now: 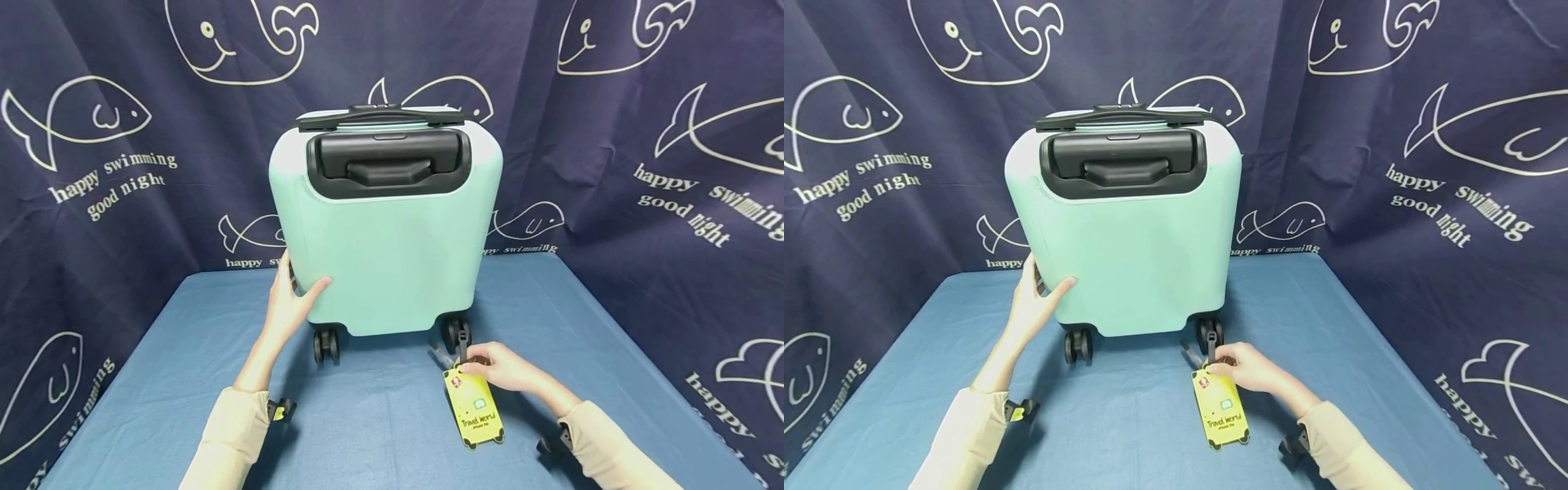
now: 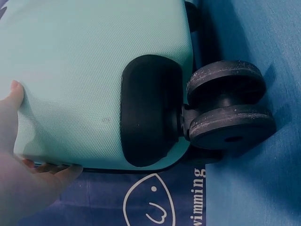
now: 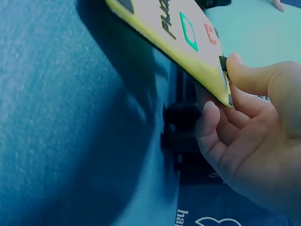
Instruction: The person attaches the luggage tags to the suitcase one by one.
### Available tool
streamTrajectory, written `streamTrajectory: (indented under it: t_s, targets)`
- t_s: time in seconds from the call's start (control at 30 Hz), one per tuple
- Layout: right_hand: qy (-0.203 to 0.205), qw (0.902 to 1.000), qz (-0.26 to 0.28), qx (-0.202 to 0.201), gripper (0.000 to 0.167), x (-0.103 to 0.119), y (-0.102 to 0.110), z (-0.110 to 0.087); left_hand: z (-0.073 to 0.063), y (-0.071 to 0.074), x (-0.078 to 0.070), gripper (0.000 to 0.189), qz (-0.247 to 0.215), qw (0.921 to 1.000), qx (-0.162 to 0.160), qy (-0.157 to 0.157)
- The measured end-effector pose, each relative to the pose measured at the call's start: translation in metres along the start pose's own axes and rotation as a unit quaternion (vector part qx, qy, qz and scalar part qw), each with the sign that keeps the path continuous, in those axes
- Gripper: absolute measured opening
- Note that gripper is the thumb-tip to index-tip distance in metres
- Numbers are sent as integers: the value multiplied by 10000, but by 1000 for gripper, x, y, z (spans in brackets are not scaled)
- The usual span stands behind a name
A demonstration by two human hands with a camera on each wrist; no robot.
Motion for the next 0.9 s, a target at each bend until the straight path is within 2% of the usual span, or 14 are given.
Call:
streamTrajectory:
  t_s: [0.23,0.5,0.73,0.9]
  targets:
    - [212,9989,-257,-328,14,8,7,-3,0,-1,1,91,-8,10000,13,-24]
    - [399,9973,-244,-574,14,15,14,-7,-1,0,0,91,-19,10000,-47,-65]
    - [872,9923,-492,-726,10,26,17,-10,-1,0,0,91,20,10000,-40,-80]
    - [668,9938,-450,-763,9,30,19,-11,-1,0,1,91,28,9999,-48,-94]
Point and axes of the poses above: each hand's wrist, its own z-axis towards the middle knuckle, its own y-axis out of the back of the hand, x = y × z, the point moved 8 cm from there along z, towards the middle knuckle, and after that the axes turned 11 degrees about z, right-handed, at the moved point
